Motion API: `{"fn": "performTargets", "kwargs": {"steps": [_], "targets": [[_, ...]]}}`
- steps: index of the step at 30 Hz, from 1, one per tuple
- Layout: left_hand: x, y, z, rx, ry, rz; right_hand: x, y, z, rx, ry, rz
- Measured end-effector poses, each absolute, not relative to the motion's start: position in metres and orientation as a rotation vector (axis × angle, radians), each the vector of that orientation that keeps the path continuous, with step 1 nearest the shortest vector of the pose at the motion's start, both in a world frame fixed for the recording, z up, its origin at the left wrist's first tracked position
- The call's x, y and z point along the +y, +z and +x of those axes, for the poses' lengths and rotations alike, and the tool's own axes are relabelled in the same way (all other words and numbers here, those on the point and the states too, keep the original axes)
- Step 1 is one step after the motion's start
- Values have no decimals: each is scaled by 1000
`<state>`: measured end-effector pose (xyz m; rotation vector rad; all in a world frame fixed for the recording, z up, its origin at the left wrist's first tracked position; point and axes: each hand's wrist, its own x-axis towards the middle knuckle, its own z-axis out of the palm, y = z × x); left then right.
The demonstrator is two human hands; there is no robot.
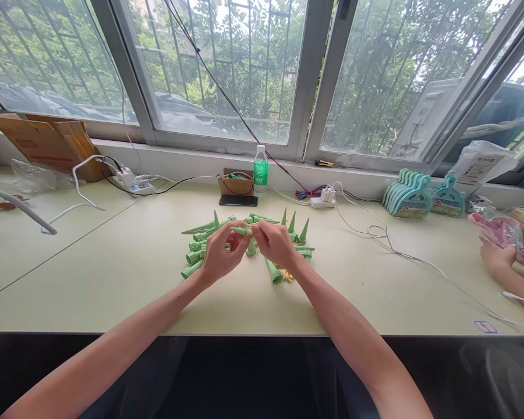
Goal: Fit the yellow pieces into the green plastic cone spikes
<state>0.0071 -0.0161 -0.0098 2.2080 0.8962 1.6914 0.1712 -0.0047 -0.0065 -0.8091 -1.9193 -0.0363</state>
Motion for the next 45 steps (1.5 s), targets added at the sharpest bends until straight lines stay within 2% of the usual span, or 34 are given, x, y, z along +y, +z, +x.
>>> {"fn": "performTargets", "kwargs": {"steps": [10,20,33,45], "targets": [[-17,-2,7,814,1541,1837,-3,-8,172,-1743,-189,-848],[-14,0,6,723,1276,1637,-5,-9,170,-1818,-99,-784],[-15,-5,6,794,1399,2048,-4,-9,170,-1850,-75,-811],[-22,-2,7,798,1469,2070,-4,-11,171,-1840,-42,-830]]}}
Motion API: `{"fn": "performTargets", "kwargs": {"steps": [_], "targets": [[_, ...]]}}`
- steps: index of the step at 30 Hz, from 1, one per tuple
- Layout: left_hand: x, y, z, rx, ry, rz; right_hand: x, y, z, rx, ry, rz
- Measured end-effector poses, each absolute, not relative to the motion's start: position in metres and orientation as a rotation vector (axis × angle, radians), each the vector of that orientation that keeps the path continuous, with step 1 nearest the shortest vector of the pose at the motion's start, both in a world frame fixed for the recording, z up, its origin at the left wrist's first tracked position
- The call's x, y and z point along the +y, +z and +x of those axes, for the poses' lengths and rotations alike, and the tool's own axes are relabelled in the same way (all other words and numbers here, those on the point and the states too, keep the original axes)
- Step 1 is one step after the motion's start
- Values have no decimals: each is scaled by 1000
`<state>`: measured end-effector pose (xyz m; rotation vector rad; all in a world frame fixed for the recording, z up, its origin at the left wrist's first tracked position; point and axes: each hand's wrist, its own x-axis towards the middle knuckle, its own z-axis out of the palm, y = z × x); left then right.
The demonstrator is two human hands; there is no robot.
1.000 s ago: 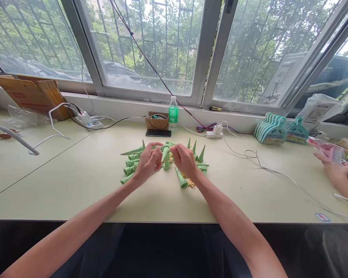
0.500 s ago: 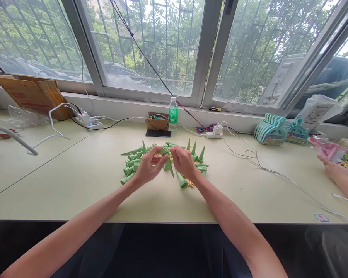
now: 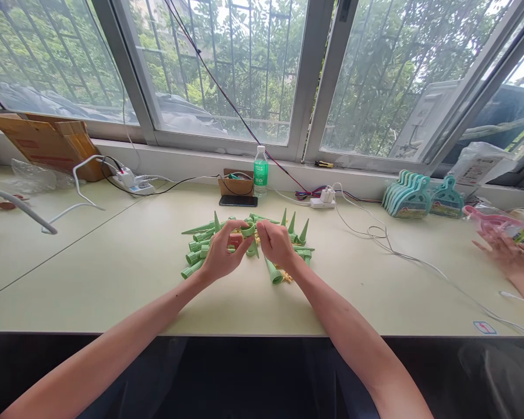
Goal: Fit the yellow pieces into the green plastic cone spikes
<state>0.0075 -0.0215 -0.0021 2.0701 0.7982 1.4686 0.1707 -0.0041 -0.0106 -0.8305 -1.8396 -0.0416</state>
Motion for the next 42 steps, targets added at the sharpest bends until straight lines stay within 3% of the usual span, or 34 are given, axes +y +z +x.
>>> {"fn": "performTargets", "kwargs": {"steps": [16,25,42], "targets": [[-17,-3,8,718,1495,1857,-7,-7,171,-1617,-245,-866],[-14,0,5,669,1079,1615,-8,-10,170,-1628,-327,-790],[-15,-1,3,637,1044,1639,-12,-8,167,-1740,-237,-709]]}}
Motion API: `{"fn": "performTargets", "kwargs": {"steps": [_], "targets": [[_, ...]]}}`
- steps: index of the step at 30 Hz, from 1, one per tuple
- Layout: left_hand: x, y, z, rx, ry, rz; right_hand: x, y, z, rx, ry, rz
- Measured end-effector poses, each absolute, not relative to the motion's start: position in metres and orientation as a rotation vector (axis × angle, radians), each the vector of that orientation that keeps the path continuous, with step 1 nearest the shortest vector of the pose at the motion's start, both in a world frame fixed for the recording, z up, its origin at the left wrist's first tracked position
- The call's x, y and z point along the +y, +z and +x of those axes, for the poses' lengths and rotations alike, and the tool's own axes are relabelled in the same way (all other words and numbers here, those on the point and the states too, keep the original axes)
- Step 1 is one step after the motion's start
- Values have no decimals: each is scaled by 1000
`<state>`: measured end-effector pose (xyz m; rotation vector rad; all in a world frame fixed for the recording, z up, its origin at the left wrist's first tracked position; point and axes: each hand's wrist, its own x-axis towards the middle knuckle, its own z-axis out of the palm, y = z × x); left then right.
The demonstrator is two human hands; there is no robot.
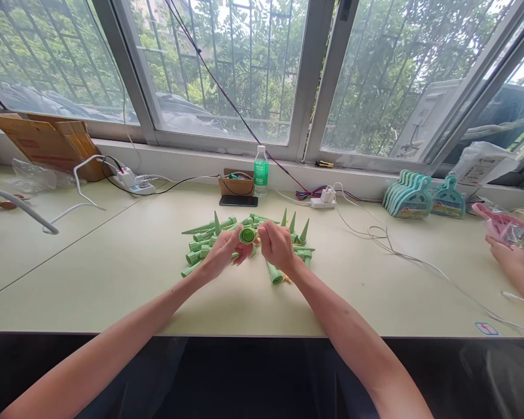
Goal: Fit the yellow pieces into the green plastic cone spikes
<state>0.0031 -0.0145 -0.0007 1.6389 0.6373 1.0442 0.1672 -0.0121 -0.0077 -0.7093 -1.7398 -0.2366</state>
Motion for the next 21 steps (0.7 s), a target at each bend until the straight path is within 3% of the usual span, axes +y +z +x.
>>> {"fn": "performTargets", "kwargs": {"steps": [8,21], "targets": [[-16,3,2,603,1100,1746,-8,-8,170,-1748,-255,-803],[-12,-2,1,635,1200,1700,-6,-6,173,-1878,10,-877]]}}
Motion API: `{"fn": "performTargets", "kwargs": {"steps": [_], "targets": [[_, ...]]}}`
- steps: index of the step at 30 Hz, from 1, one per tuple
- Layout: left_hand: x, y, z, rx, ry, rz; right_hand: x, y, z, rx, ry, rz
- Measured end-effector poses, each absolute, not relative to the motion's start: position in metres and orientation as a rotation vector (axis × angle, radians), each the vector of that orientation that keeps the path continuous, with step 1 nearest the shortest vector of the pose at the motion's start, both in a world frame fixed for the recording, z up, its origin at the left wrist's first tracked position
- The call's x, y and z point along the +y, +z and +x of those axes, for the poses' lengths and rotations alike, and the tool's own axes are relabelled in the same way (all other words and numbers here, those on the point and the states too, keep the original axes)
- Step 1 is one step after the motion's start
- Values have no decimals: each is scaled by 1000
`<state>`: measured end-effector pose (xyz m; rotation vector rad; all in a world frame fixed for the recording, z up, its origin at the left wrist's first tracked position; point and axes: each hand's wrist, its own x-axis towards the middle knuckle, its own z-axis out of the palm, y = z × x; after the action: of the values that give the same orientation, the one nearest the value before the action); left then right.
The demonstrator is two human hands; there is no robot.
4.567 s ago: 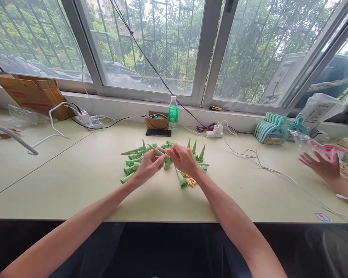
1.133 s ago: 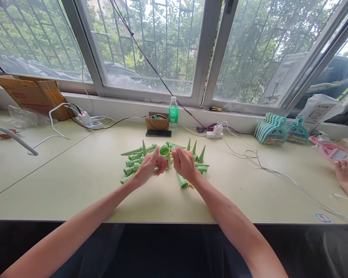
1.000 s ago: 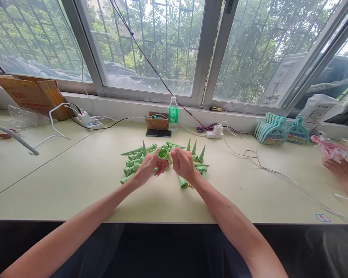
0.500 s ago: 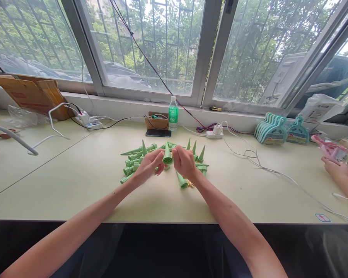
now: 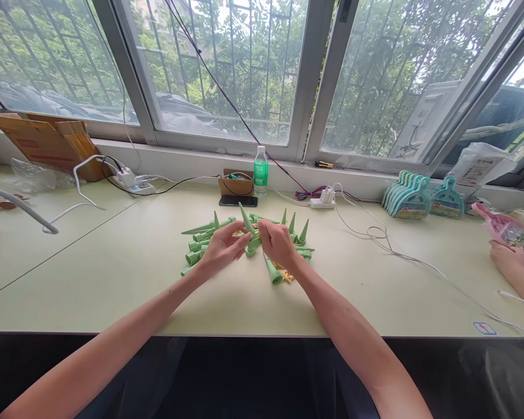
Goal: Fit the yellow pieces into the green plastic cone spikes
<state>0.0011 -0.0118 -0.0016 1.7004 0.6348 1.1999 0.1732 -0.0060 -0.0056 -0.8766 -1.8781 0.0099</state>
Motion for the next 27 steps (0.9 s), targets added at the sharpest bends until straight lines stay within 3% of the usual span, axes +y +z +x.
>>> {"fn": "performTargets", "kwargs": {"steps": [15,27], "targets": [[-6,-12,2,794,1487,2272,1,-9,177,-1897,-18,-943],[-15,-4,7,881,1511,1988,-2,-8,174,-1682,-171,-994]]}}
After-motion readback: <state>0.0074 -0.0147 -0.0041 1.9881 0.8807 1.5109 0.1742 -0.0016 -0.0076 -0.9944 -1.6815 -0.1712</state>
